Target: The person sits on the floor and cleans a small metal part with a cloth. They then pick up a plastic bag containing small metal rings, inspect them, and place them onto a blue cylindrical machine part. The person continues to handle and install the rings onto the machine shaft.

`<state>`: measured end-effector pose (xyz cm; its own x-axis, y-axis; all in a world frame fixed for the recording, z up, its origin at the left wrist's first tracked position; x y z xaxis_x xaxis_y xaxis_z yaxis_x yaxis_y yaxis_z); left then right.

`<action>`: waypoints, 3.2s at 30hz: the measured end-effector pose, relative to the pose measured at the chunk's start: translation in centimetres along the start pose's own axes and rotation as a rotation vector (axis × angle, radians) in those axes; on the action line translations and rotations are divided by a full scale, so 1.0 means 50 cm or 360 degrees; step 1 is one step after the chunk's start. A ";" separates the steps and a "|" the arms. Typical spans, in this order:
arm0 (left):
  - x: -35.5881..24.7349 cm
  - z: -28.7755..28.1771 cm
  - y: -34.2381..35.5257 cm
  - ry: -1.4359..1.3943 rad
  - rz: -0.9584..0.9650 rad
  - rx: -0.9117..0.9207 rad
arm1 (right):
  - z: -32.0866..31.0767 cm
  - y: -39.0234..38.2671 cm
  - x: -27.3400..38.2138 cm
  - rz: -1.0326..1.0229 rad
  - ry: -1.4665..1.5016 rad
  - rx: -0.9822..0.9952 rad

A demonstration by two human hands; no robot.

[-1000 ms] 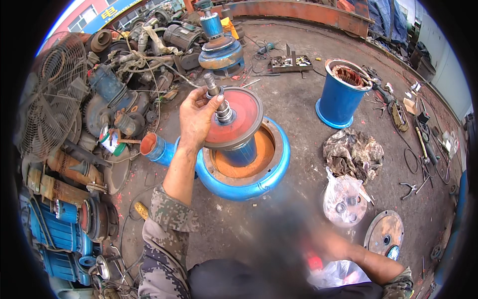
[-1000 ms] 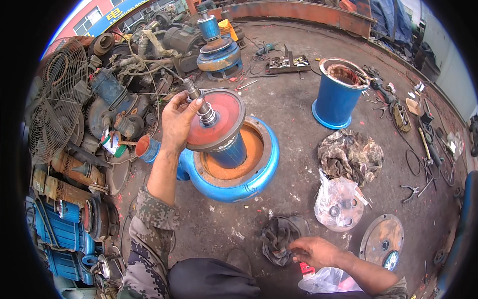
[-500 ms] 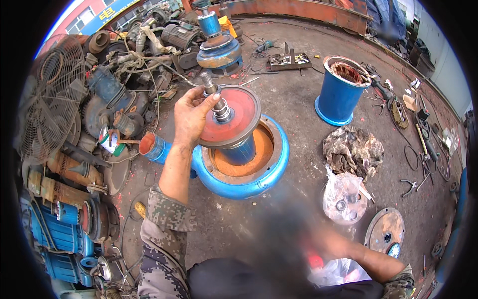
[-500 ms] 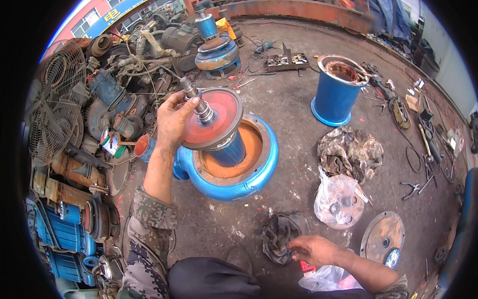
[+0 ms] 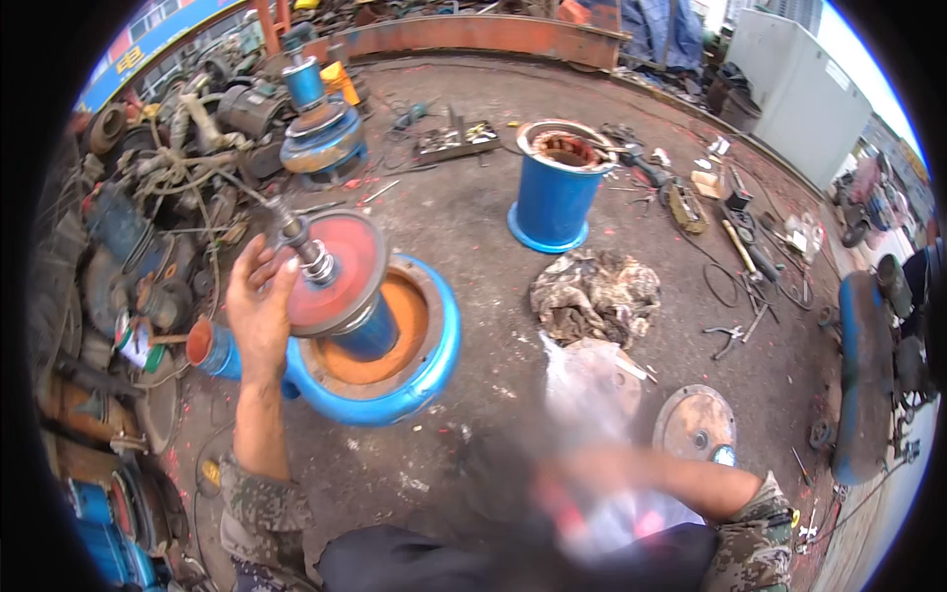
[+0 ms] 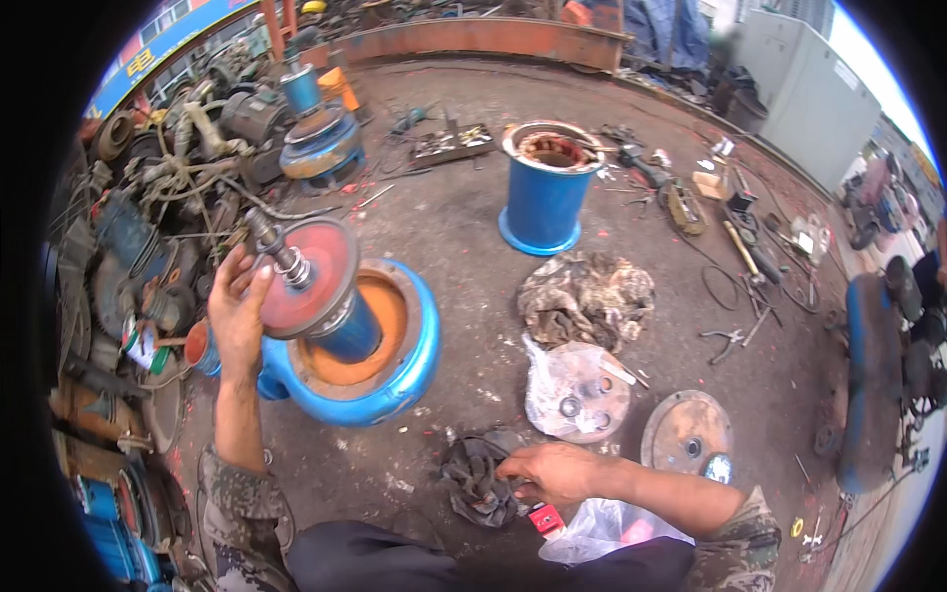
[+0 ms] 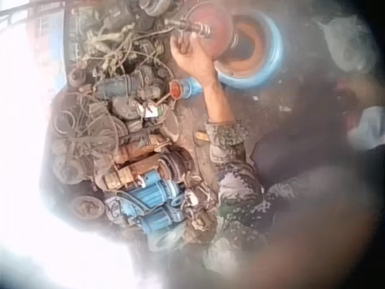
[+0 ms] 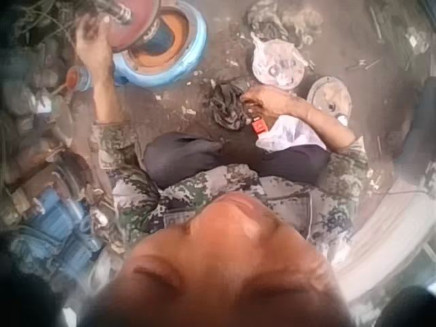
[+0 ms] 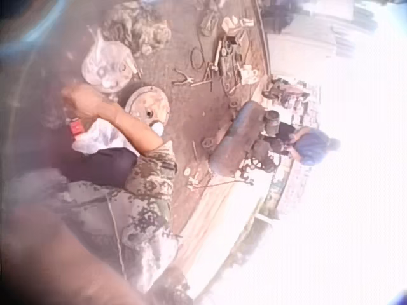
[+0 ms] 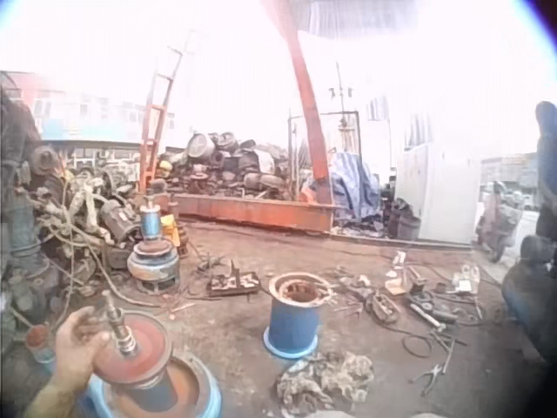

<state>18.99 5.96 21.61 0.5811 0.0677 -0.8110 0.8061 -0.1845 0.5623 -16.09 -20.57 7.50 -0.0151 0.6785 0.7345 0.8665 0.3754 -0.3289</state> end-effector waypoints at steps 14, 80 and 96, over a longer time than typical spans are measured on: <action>-0.359 0.313 -0.288 -0.0109 0.0724 0.1633 | -0.102 -0.067 0.149 -0.0150 0.0055 -0.0702; -0.222 0.349 -0.292 0.0243 0.0633 0.1755 | -0.114 -0.030 0.135 0.0055 0.1207 -0.0331; -0.194 0.327 -0.323 0.0307 0.0659 0.1714 | -0.120 -0.009 0.142 0.0356 0.1089 -0.0330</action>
<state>-1.49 -7.76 17.73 0.8593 -0.0617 -0.5078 0.0940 -0.9568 0.2753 -13.59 -19.74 16.43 0.4275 0.1547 0.8907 0.8898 0.1017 -0.4448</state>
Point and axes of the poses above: each hand's wrist, its own y-axis towards the middle knuckle, its own z-axis out of the palm, x = y × z, the point moved 2 cm from there along y, towards the middle knuckle, and after that the axes turned 7 degrees about z, right-handed, at the moved point
